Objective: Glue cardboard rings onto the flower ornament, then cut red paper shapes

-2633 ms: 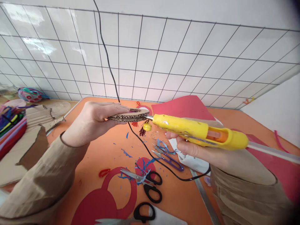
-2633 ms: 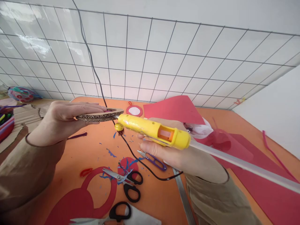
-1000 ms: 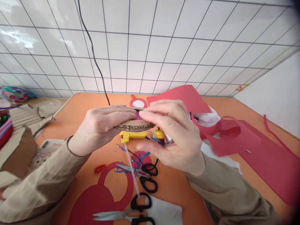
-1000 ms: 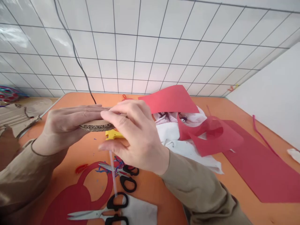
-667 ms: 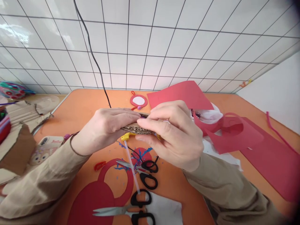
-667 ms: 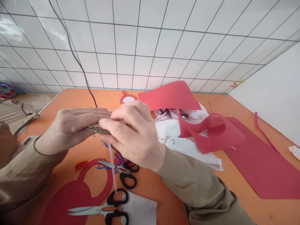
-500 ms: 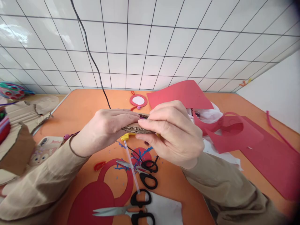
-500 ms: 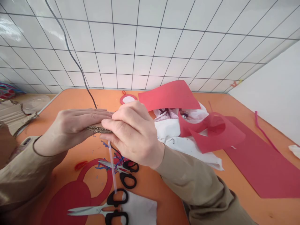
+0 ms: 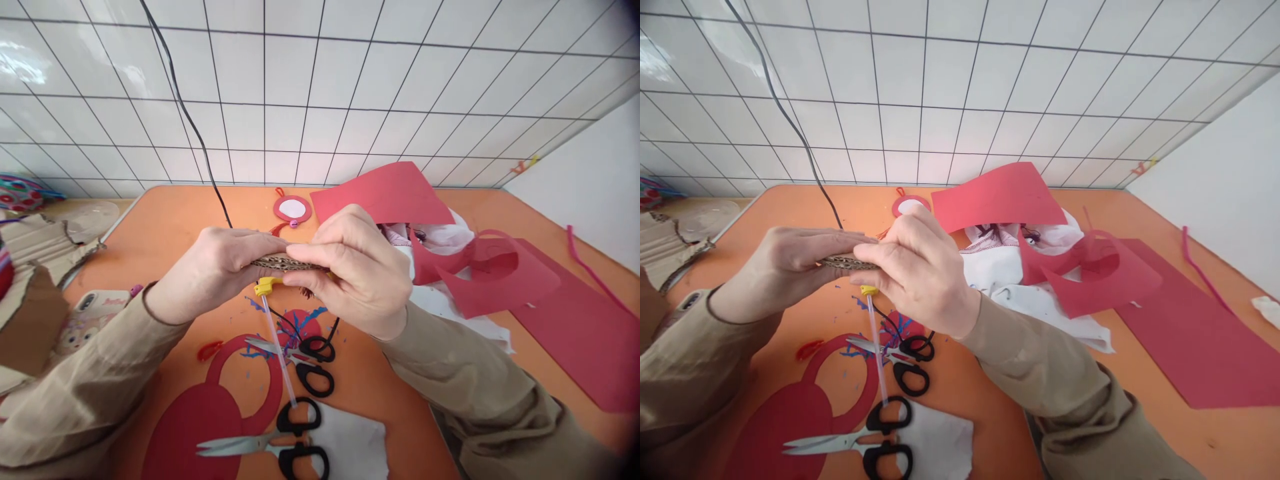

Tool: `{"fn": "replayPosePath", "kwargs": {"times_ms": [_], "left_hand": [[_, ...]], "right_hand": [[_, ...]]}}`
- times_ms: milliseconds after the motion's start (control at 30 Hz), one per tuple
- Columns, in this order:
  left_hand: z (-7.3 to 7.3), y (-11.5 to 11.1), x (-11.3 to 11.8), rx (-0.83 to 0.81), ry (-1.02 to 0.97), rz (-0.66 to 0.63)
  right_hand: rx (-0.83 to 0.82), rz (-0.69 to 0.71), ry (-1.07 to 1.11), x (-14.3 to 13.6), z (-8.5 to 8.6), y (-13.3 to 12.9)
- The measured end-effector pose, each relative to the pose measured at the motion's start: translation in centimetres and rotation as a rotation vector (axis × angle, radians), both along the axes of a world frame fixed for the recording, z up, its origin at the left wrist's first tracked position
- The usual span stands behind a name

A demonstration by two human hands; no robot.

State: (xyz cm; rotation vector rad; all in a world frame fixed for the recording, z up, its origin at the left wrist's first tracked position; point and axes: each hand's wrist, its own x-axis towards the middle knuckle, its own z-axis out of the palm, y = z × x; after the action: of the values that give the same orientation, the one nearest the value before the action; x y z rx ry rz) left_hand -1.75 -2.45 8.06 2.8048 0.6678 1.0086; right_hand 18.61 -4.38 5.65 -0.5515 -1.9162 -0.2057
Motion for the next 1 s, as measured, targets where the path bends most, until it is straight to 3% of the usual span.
{"fn": "replayPosePath", "kwargs": {"times_ms": [100,267,367,500,633,1000], "left_hand": [[-0.4,0.5,-0.4,-0.052,-0.040,-0.002],[-0.8,1.1,-0.7,-0.274,-0.225,0.034],[-0.9,1.3,-0.5,-0.338,-0.267,-0.028],[-1.2,1.5,-0.3,-0.327,-0.270,-0.076],[-1.4,1.4,-0.4,-0.271,-0.239,-0.027],[-0.3,0.6,-0.9,-0.255,-0.245,0.010]], "right_hand": [[-0.046,0.023,-0.023,0.3,0.2,0.4],[-0.054,-0.036,-0.039,0.5,0.9,0.4],[-0.068,-0.050,0.008,0.3,1.0,0.1],[-0.085,-0.040,0.019,0.2,0.9,0.0],[-0.061,-0.034,0.021,0.2,0.7,0.0],[-0.272,0.115,0.210,0.6,0.2,0.8]]}}
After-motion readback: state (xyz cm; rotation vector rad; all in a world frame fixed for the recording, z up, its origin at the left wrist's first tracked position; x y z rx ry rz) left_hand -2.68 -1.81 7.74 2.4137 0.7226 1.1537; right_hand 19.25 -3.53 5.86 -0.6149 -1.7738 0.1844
